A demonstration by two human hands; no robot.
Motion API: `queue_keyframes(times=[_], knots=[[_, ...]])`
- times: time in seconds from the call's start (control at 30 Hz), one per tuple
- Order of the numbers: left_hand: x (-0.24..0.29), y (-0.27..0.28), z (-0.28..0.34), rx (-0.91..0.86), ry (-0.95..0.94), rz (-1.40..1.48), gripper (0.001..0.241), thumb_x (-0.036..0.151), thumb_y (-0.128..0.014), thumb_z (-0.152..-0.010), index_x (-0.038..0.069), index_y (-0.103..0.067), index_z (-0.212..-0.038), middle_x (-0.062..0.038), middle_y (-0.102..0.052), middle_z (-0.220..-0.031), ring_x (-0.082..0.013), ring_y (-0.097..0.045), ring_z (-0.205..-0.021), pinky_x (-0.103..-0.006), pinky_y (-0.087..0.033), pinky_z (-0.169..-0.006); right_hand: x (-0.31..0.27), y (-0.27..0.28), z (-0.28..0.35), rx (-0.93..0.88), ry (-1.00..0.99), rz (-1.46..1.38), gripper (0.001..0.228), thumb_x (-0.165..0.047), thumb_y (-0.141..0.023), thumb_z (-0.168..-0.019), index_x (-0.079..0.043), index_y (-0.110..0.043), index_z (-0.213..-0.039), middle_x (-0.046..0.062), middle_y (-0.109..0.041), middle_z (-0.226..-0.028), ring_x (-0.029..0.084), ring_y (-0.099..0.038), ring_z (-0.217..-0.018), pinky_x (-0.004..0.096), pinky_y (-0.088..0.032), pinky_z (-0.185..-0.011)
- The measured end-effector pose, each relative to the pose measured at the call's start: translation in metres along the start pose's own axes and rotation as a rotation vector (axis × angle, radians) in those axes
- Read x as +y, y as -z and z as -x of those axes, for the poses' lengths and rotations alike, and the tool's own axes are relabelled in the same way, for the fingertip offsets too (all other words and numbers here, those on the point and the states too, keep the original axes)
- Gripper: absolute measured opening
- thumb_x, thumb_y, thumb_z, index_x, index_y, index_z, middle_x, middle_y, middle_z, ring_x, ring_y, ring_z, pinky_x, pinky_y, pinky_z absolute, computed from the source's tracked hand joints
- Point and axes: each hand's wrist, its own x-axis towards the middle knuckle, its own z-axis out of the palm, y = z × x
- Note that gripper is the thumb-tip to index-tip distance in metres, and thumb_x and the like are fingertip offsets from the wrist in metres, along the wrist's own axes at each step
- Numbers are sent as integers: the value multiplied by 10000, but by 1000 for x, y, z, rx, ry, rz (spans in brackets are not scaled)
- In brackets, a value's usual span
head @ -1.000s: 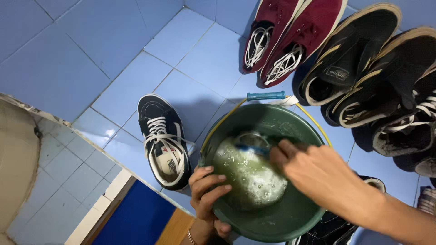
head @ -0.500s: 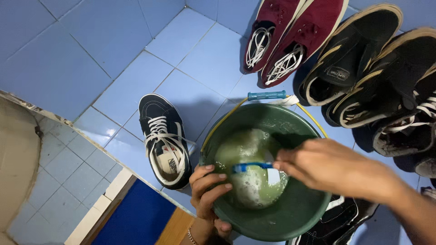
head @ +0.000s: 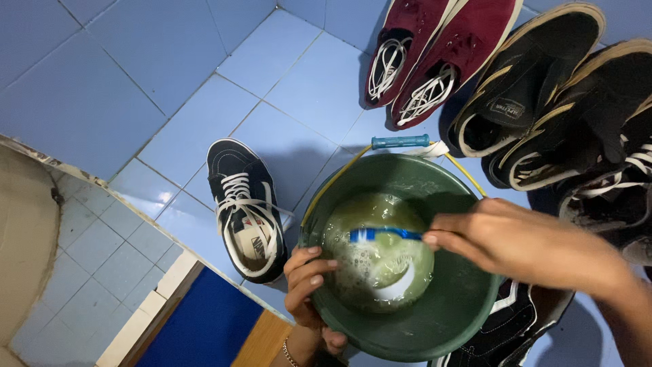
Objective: The person scrubs a black sneaker with a blue toothbrush, repeatedly dipping the brush into a green bucket of soapy water. The person holds the shoe steady while scrubbing the upper fabric and the white rubber sole. Several other pairs of shoes are lined up on the tiled floor nearby.
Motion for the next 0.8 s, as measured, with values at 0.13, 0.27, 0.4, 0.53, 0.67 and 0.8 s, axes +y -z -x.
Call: queue_keyframes(times=[0.13,0.27,0.4,0.53,0.67,0.8], knots=[[-4,3,4,-15,-4,15,583,686,-441,-1051,116,-485,-1163,-151,-689,-999,-322,-593,-1089,-484,-452,-1057,-3,-39,-37,-91,-4,471,610,-72,-498,-966,-113,-268,-1530,40,-755,-958,358,-743,-933,501,-595,-706],[-2,0,-2,11,-23,-4,566,663,-437,-1056,111,-508,-1159,-137,-684,-974,-313,-618,-1036,-461,-469,-1053,-24,-56,-63,-54,60,421,150,-15,-494,-1058,-6,-601,-1164,91,-756,-930,265,-795,-693,357,-664,-547],[-4,2,-2,-2,-28,35,555,659,-466,-1049,121,-519,-1172,-126,-689,-1007,-299,-608,-1059,-448,-473,-1034,-29,-74,-88,-96,136,475,171,2,-578,-990,-75,-722,-939,66,-757,-869,266,-759,-728,402,-648,-639],[-4,2,2,-11,-12,22,566,665,-449,-1042,108,-500,-1124,-139,-692,-1019,-322,-601,-1090,-498,-446,-1075,-36,-61,-91,-43,223,311,164,72,-518,-873,-15,-656,-891,159,-696,-846,423,-705,-806,523,-551,-628],[-1,-2,-3,15,-11,2,570,675,-425,-1058,115,-510,-1121,-126,-690,-976,-306,-610,-1054,-463,-472,-1037,-48,-42,-79,-72,269,353,256,120,-507,-793,-77,-398,-671,124,-498,-672,344,-516,-597,447,-368,-538],[0,3,-1,-15,-1,16,574,678,-452,-1051,115,-518,-1143,-127,-693,-1015,-311,-605,-1075,-473,-466,-1043,-47,-34,-75,-138,303,229,293,-22,-481,-945,-123,-338,-710,37,-323,-657,244,-359,-590,403,-291,-589]])
